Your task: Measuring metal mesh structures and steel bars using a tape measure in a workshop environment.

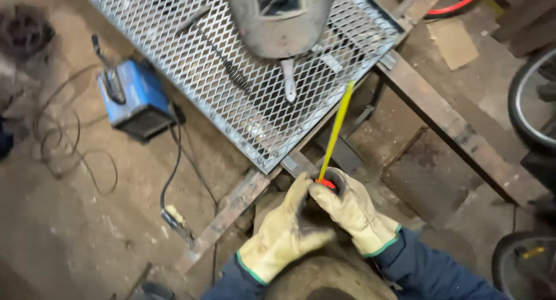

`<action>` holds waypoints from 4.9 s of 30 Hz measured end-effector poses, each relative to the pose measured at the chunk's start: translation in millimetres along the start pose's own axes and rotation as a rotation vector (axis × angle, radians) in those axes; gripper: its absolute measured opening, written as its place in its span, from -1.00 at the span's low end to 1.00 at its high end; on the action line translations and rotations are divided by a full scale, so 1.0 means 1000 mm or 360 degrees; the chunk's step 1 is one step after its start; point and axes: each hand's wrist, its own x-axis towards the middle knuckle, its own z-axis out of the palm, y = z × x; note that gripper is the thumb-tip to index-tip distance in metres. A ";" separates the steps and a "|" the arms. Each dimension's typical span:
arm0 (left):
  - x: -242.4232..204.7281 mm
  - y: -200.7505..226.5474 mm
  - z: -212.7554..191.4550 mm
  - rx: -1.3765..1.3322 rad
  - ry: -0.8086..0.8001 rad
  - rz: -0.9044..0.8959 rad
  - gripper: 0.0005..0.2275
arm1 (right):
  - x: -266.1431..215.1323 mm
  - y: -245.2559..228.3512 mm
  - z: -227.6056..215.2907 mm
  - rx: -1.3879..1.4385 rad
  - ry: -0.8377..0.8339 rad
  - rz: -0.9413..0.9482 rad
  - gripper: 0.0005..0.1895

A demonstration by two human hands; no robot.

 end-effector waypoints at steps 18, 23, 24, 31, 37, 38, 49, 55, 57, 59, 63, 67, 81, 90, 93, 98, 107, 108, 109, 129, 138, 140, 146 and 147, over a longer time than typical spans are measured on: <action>-0.017 0.008 -0.027 0.0619 -0.0630 -0.0704 -0.34 | -0.014 0.018 -0.003 0.0075 0.0390 -0.0033 -0.70; -0.025 -0.056 -0.010 0.0752 -0.0556 -0.0595 -0.36 | -0.002 -0.008 -0.038 -0.0863 0.0336 -0.0300 -0.62; -0.024 -0.072 -0.005 0.0794 -0.0436 -0.0498 -0.35 | 0.004 -0.011 -0.049 -0.1120 0.0363 -0.0510 -0.60; 0.088 0.026 -0.005 0.1230 -0.0518 -0.1204 -0.41 | 0.090 -0.020 -0.153 -0.1444 0.0800 -0.1127 -0.47; 0.139 0.025 0.038 0.1508 -0.0491 -0.1255 -0.44 | 0.162 -0.034 -0.183 -0.1762 0.0976 -0.1285 -0.33; 0.145 0.025 0.044 0.1545 -0.0483 -0.1259 -0.45 | 0.170 -0.038 -0.184 -0.1757 0.0931 -0.1215 -0.33; 0.170 0.017 0.071 0.1673 -0.0466 -0.1218 -0.43 | 0.204 -0.040 -0.185 -0.1612 0.0862 -0.1143 -0.37; 0.169 0.013 0.073 0.1678 -0.0502 -0.1378 -0.43 | 0.211 -0.035 -0.184 -0.1599 0.0785 -0.1124 -0.43; 0.171 0.013 0.072 0.1649 -0.0489 -0.1366 -0.43 | 0.214 -0.033 -0.183 -0.1574 0.0807 -0.1092 -0.46; 0.175 0.015 0.070 0.1629 -0.0524 -0.1427 -0.43 | 0.214 -0.036 -0.183 -0.1572 0.0800 -0.1095 -0.45; 0.140 -0.066 0.050 0.0912 -0.0378 -0.1554 -0.47 | 0.208 -0.048 -0.181 -0.1552 0.0770 -0.1049 -0.45; 0.155 -0.030 0.054 0.0904 -0.0321 -0.1451 -0.46 | 0.218 -0.035 -0.179 -0.1611 0.0835 -0.1131 -0.48; 0.168 -0.027 0.041 -0.1278 0.0904 -0.1980 -0.53 | 0.231 -0.023 -0.178 -0.1418 0.0949 -0.1185 -0.57; 0.111 -0.007 0.004 -0.1005 0.0628 -0.1957 -0.54 | 0.223 -0.029 -0.179 -0.1393 0.0964 -0.1297 -0.58; 0.096 -0.028 -0.014 -0.0910 0.0539 -0.1930 -0.54 | 0.221 -0.032 -0.179 -0.1340 0.0974 -0.1312 -0.59; 0.083 -0.090 -0.040 -0.0758 0.0391 -0.1878 -0.54 | 0.217 -0.035 -0.182 -0.1351 0.0909 -0.1325 -0.58; 0.078 -0.196 -0.080 -0.0501 0.0158 -0.1774 -0.55 | 0.219 -0.033 -0.181 -0.1382 0.0941 -0.1269 -0.59; 0.081 -0.197 -0.082 -0.0474 0.0140 -0.1760 -0.55 | 0.220 -0.033 -0.181 -0.1385 0.0915 -0.1256 -0.58; 0.083 -0.202 -0.084 -0.0447 0.0122 -0.1746 -0.55 | 0.222 -0.030 -0.180 -0.1383 0.0909 -0.1262 -0.58; 0.126 -0.110 0.009 -0.0259 0.0132 -0.1786 -0.50 | 0.228 -0.029 -0.177 -0.1275 0.1056 -0.1220 -0.68; 0.108 -0.113 0.000 0.0095 -0.0005 -0.1764 -0.50 | 0.221 -0.033 -0.179 -0.1250 0.0960 -0.1197 -0.63; 0.111 -0.100 0.005 0.0178 -0.0034 -0.1742 -0.50 | 0.221 -0.034 -0.180 -0.1228 0.0923 -0.1184 -0.64; 0.129 -0.079 0.021 0.0410 -0.0110 -0.1677 -0.49 | 0.223 -0.032 -0.179 -0.1227 0.0932 -0.1165 -0.63; 0.133 -0.079 0.022 0.0448 -0.0124 -0.1666 -0.49 | 0.223 -0.031 -0.179 -0.1226 0.0933 -0.1161 -0.62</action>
